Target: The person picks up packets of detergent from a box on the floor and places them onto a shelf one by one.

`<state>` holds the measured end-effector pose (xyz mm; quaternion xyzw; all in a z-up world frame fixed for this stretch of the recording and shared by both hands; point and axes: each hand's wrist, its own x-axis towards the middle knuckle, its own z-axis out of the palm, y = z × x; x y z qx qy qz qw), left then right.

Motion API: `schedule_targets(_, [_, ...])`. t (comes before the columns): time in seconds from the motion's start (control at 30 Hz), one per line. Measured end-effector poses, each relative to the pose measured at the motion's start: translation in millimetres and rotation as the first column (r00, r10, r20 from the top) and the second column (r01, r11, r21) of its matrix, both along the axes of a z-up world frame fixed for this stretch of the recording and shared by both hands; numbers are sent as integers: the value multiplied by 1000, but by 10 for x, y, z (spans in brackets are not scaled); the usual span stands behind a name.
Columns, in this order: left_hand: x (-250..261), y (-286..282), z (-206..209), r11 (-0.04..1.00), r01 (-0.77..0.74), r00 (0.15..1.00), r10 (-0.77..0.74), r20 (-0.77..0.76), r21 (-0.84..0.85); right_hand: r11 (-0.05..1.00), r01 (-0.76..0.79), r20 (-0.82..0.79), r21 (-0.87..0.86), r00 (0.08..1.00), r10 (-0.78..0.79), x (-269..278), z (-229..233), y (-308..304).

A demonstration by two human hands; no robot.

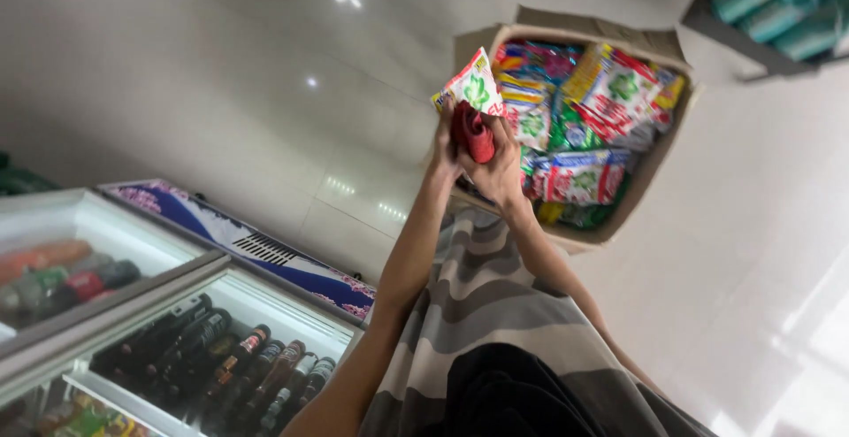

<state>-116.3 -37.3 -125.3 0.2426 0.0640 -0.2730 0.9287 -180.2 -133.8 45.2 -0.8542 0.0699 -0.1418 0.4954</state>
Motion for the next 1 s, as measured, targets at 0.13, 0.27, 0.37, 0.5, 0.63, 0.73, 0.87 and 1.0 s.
schedule_targets(0.13, [-111,387,455,992,-126,991,124,49,28,998,-40,105,-51,993,46,383,-80,366])
schedule_targets(0.27, [-99,803,499,977,-190,972,173,157,95,999,52,84,7,995,-52,630,58,817])
schedule_targets(0.37, [74,1139,569,973,-230,960,223,167,27,999,-33,30,10,999,32,378,212,1159])
schedule_targets(0.5, [121,1432,910,950,-311,933,308,186,-14,980,-175,143,-99,972,188,245,103,1426])
schedule_targets(0.63, [87,1378,578,935,-327,933,297,205,134,991,-110,198,-80,972,124,667,140,1323])
schedule_targets(0.73, [2,1365,955,938,-304,936,262,235,166,995,7,311,-97,950,23,1004,-20,1054])
schedule_targets(0.87, [94,1268,1083,972,-231,953,220,207,30,997,24,170,77,985,-37,939,311,1035])
schedule_targets(1.0, [105,1292,1408,971,-240,956,239,172,-13,974,-38,30,222,999,33,402,336,1175])
